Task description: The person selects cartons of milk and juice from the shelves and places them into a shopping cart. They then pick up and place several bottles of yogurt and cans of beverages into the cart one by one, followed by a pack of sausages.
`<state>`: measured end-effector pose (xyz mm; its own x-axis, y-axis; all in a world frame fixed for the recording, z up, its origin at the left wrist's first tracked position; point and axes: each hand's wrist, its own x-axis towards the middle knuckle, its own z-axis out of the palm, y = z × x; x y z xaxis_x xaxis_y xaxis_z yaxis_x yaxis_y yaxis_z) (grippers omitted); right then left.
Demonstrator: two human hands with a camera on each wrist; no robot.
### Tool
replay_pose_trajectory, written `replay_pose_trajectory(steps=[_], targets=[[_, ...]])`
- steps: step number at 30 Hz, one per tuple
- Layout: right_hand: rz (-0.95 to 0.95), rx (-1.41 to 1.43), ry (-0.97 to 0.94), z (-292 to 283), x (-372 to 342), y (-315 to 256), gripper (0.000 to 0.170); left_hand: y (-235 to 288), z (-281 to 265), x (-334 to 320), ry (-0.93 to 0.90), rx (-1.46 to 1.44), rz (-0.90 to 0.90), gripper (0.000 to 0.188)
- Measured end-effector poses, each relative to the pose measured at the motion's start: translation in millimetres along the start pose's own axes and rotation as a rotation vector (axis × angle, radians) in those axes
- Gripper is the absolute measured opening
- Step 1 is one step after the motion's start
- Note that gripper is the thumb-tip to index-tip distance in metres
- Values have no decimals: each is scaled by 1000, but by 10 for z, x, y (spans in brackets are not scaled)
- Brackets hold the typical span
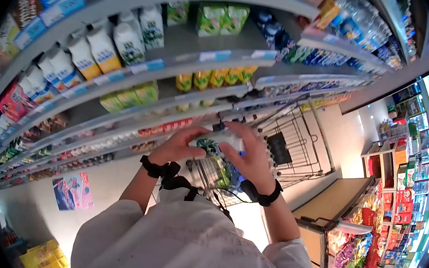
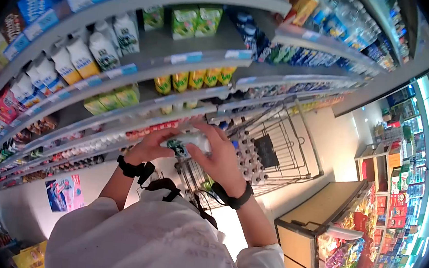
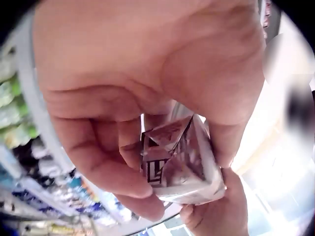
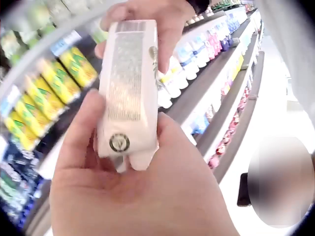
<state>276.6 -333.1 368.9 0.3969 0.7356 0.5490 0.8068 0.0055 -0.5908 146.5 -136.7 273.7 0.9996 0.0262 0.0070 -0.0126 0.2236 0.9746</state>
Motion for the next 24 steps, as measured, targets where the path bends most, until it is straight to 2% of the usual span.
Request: replay_pose_trajectory(steps=[1, 2, 4, 5, 6, 8, 10, 11, 12, 14, 15, 16, 18, 20, 22, 23, 24], targets=[[247, 118, -148, -4, -317, 217, 47, -344, 85, -6, 1, -75, -104, 60], [492, 232, -301, 18, -650, 424, 46, -636, 189, -37, 15, -96, -128, 60], [497, 337, -374, 110, -1305, 884, 48, -1180, 377, 27, -19, -54, -449, 52], [622, 314, -461, 49, -1449, 886, 46, -1500, 489, 47, -17, -81, -471, 52], [604, 415, -409, 219, -1857, 1165, 44, -1834, 608, 36, -9, -29, -496, 50], [737, 419, -434, 388, -2256, 1458, 42, -2457, 811, -4, 8, 4, -542, 48], [753, 172, -478, 689, -2584, 1811, 41, -3056, 1030, -77, 347, 371, -462, 52], [771, 78, -482, 907, -2739, 1999, 42, -3345, 1068, -88, 338, 556, -522, 51], [774, 91, -503, 1149, -2856, 2220, 42, -3555, 1135, -152, 343, 669, -480, 50], [708, -208, -630, 1622, -3141, 2576, 44, -3887, 1243, -261, 276, 702, -497, 48], [651, -251, -640, 1864, -3260, 2775, 40, -3910, 1317, -300, 269, 824, -490, 47], [608, -291, -655, 2068, -3388, 2879, 37, -3897, 1372, -358, 264, 826, -535, 43], [621, -345, -805, 2361, -3293, 3007, 30, -3855, 1415, -439, 260, 696, -590, 39], [524, -562, -1013, 2939, -3768, 3533, 20, -3633, 1395, -642, 404, 546, -504, 33], [561, -564, -1015, 3074, -3839, 3590, 17, -3470, 1318, -754, 423, 436, -578, 31], [576, -664, -1067, 3141, -3855, 3588, 19, -3494, 1293, -848, 426, 432, -610, 30], [689, -742, -1212, 3095, -3627, 3450, 20, -3459, 1270, -890, 421, 437, -612, 30]])
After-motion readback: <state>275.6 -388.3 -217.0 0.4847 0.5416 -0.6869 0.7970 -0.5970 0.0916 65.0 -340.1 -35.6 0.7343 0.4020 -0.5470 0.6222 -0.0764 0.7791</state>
